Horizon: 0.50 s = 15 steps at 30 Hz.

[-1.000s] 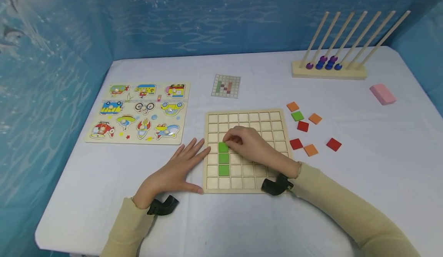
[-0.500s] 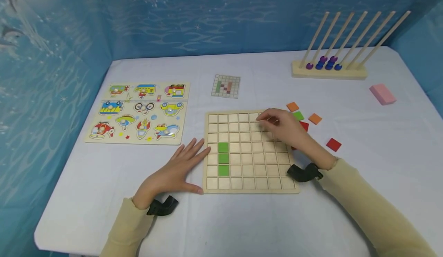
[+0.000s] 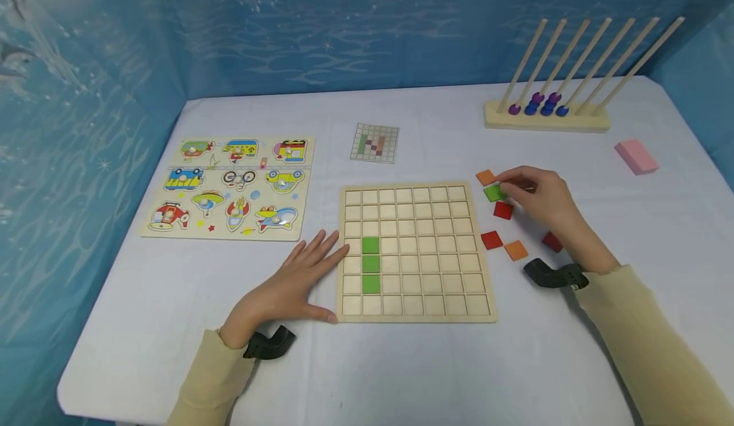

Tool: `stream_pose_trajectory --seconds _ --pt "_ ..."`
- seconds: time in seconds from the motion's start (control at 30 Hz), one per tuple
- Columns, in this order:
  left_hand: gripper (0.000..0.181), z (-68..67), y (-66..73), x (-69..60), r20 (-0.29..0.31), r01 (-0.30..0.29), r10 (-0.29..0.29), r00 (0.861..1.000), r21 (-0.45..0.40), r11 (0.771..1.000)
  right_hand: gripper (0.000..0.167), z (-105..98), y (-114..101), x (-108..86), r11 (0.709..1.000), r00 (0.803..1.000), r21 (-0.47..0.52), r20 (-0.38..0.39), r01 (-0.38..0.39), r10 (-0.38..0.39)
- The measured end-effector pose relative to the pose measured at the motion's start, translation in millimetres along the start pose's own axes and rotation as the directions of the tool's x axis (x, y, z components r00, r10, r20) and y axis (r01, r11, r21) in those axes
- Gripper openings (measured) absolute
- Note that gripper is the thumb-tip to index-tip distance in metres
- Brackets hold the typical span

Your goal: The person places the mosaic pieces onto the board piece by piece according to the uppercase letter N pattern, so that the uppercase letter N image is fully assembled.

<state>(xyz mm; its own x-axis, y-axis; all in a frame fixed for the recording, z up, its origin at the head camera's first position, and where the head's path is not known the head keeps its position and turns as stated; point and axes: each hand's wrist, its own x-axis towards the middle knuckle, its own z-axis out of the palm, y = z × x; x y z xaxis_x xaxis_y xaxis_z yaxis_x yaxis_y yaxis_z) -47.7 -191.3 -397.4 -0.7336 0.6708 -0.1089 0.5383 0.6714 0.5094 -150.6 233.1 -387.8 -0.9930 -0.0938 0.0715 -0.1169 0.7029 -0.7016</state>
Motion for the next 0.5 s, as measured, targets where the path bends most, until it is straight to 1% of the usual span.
stream_pose_trajectory --seconds 0.07,0.13,0.27,0.5 --pt "0.110 0.0 0.0 -0.1 -0.003 -0.003 0.003 1.000 0.000 1.000 0.025 -2.1 1.7 0.4 1.000 1.000 0.005 0.017 -0.019 0.019" --pt "0.110 0.0 -0.2 -0.2 -0.004 -0.004 0.004 1.000 0.000 1.000 0.026 -3.1 2.3 1.3 1.000 0.999 -0.016 0.046 -0.026 0.026" --pt "0.110 -0.5 0.5 -0.2 0.005 0.006 -0.006 1.000 0.004 1.000 0.028 -3.6 1.3 2.5 0.999 0.995 -0.048 0.101 0.002 0.003" --pt "0.111 -1.6 1.8 -0.5 -0.003 -0.004 0.004 1.000 0.001 1.000 0.028 -2.0 0.6 2.4 0.996 0.993 -0.082 0.115 0.028 -0.018"
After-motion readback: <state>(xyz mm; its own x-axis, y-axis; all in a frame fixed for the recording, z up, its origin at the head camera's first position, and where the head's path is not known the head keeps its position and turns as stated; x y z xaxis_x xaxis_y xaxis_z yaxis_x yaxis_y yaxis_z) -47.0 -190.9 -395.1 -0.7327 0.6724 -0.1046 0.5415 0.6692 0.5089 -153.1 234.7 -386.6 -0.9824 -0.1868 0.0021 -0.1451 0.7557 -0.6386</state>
